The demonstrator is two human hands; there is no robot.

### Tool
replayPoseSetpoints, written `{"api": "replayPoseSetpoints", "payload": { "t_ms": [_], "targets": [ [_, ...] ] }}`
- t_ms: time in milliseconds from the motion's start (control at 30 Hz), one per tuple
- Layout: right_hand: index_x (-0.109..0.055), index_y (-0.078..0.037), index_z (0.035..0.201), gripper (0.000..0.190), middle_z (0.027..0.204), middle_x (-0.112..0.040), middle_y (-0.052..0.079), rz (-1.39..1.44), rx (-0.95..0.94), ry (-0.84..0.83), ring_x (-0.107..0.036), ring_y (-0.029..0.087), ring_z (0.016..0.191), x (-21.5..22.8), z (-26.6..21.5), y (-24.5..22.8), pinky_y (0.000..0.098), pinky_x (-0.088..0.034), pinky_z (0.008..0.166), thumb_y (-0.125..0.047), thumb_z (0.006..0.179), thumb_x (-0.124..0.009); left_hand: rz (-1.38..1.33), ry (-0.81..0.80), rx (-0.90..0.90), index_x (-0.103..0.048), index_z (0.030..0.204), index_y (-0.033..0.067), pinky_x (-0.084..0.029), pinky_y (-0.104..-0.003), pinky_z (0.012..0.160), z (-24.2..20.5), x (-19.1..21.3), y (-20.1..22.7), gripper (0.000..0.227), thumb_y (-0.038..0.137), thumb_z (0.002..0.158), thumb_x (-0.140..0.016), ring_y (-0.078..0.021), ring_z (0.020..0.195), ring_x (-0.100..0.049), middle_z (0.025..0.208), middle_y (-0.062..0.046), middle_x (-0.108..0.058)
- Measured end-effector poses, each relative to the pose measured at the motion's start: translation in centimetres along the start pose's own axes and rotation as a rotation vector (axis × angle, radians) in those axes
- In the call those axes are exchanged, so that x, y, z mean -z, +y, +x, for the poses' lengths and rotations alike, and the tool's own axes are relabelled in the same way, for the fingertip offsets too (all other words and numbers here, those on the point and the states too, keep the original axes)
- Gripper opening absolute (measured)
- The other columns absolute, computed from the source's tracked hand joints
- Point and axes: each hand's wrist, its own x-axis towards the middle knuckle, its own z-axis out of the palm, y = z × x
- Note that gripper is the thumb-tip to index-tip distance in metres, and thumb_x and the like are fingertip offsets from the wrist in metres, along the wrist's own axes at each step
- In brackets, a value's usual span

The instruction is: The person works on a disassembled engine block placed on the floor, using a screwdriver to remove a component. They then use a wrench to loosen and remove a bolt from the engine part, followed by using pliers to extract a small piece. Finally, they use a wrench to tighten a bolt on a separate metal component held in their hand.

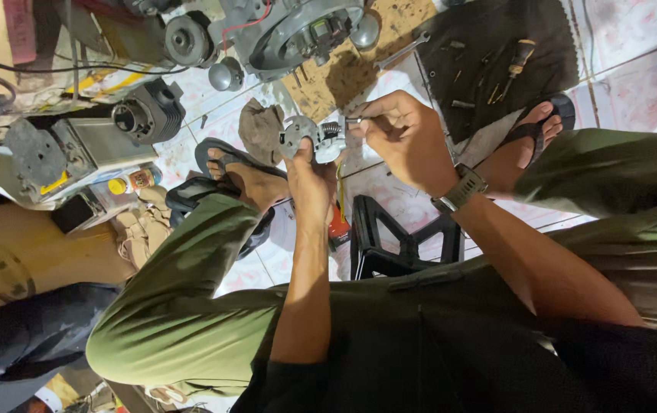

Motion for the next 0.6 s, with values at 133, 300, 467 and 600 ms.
{"api": "replayPoseSetpoints", "payload": {
  "t_ms": [133, 300, 467, 600],
  "targets": [
    [-0.060, 0.011, 0.107, 0.012, 0.103, -0.071, 0.030, 0.058, 0.003, 0.032, -0.076, 0.031, 0.092, 0.3, -0.3, 0.7, 0.0412, -0.066, 0.079, 0.006, 0.096, -0.064, 0.071, -0.038, -0.022, -0.049, 0.137, 0.0090, -0.058, -0.059, 0.091, -0.3, 0.5, -0.5, 0.045, 0.024, 0.098, -0.065, -0.0320, 0.105, -0.064, 0.122, -0.018, -0.059],
    [-0.058, 0.014, 0.107, 0.011, 0.105, -0.069, 0.033, 0.096, 0.063, 0.039, -0.073, 0.039, 0.099, 0.8, -0.3, 1.3, 0.0484, -0.066, 0.083, 0.008, 0.099, -0.062, 0.149, -0.067, -0.042, -0.047, 0.142, 0.0161, -0.061, -0.053, 0.092, -1.2, 0.0, -0.6, 0.048, 0.024, 0.098, -0.065, -0.0257, 0.106, -0.063, 0.124, -0.012, -0.058],
    [-0.057, 0.012, 0.107, 0.015, 0.104, -0.067, 0.032, 0.043, 0.117, -0.007, -0.072, 0.042, 0.100, 1.6, 0.0, 1.9, 0.0508, -0.066, 0.083, 0.000, 0.102, -0.064, 0.035, -0.079, -0.022, -0.042, 0.142, 0.0181, -0.059, -0.052, 0.094, -1.5, 0.1, -2.3, 0.050, 0.023, 0.098, -0.065, -0.0262, 0.112, -0.056, 0.129, -0.013, -0.050],
    [-0.057, 0.013, 0.107, 0.013, 0.107, -0.067, 0.033, -0.023, 0.118, -0.036, -0.072, 0.047, 0.101, 2.3, -0.3, -0.2, 0.0509, -0.066, 0.084, 0.003, 0.104, -0.064, 0.119, -0.064, -0.026, -0.041, 0.145, 0.0187, -0.038, -0.068, 0.105, -4.3, -2.8, 0.1, 0.054, 0.031, 0.099, -0.066, -0.0296, 0.127, -0.041, 0.144, -0.015, -0.044]
  ]
}}
